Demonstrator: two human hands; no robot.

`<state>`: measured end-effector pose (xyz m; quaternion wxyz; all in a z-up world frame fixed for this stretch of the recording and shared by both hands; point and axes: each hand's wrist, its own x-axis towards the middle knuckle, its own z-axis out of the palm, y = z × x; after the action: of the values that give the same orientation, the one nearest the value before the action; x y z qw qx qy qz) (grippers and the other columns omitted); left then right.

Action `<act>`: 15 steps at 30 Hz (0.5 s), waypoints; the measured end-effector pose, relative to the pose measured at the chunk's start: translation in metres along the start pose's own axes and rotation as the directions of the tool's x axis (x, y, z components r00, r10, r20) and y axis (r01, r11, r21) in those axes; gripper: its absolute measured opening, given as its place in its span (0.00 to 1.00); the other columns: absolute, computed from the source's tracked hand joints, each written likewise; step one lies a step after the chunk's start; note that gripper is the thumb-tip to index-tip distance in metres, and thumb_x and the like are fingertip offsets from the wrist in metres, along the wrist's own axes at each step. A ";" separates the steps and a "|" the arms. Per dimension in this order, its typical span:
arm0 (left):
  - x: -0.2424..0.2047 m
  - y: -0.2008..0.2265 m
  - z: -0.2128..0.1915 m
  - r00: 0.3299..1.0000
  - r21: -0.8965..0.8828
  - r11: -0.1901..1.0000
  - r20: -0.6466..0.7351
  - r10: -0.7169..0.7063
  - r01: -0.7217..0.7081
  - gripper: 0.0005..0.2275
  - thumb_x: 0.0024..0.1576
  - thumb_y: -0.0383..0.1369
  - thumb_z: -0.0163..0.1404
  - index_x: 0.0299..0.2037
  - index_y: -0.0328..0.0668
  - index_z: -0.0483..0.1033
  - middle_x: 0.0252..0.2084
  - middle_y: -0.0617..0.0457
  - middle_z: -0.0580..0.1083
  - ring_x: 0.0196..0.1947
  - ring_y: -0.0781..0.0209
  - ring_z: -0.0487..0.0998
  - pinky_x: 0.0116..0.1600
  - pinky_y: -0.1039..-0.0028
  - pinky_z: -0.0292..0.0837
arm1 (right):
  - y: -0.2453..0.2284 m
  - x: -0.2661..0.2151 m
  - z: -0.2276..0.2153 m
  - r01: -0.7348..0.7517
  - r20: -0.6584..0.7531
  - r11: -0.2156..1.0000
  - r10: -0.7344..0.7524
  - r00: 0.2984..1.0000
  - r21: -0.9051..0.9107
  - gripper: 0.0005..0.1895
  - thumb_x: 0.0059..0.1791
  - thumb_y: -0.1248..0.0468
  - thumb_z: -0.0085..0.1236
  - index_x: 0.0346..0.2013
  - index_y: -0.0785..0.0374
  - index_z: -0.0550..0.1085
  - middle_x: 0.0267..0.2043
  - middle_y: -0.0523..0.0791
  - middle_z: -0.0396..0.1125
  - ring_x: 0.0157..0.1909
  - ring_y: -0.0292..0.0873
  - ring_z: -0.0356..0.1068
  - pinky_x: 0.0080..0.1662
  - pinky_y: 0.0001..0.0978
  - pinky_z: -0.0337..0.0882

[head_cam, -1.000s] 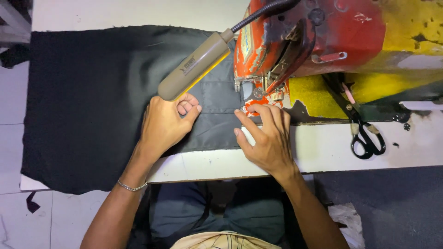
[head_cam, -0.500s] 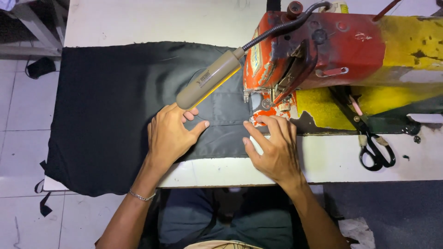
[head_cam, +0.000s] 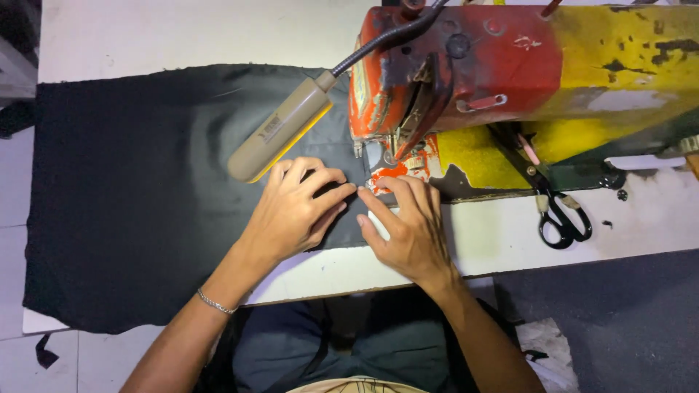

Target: Cutting black fabric with scissors and then folding and aligning green fabric pieces on a workbench using a ruler as a guide.

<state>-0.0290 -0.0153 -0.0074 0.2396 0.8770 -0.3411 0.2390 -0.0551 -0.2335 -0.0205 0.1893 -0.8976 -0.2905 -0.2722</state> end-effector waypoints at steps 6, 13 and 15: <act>-0.002 -0.008 0.004 0.989 0.021 0.996 0.123 0.086 -0.089 0.09 0.63 0.37 0.49 0.49 0.51 0.79 0.47 0.57 0.75 0.51 0.53 0.72 0.54 0.61 0.60 | 0.001 -0.002 0.001 -0.013 0.020 1.000 0.012 1.000 0.019 0.16 0.52 0.57 0.56 0.53 0.56 0.79 0.48 0.50 0.66 0.54 0.56 0.66 0.51 0.52 0.64; -0.006 -0.011 0.008 0.991 -0.008 0.997 0.115 0.072 -0.071 0.09 0.64 0.37 0.47 0.49 0.50 0.79 0.47 0.57 0.75 0.51 0.53 0.72 0.55 0.61 0.58 | 0.001 -0.002 0.002 0.003 0.033 1.000 -0.003 0.999 -0.028 0.18 0.51 0.56 0.56 0.55 0.54 0.77 0.49 0.49 0.66 0.55 0.54 0.65 0.56 0.54 0.61; -0.006 -0.012 0.008 0.992 -0.009 0.997 0.108 0.071 -0.071 0.09 0.63 0.37 0.48 0.49 0.50 0.79 0.47 0.57 0.75 0.51 0.53 0.72 0.55 0.60 0.58 | 0.001 -0.001 0.001 0.004 0.036 0.999 -0.003 0.999 -0.032 0.18 0.51 0.56 0.55 0.55 0.54 0.77 0.49 0.49 0.66 0.55 0.54 0.65 0.56 0.54 0.61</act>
<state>-0.0226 -0.0096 -0.0200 0.2143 0.8754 -0.3852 0.1985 -0.0548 -0.2340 -0.0221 0.1691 -0.9048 -0.2910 -0.2608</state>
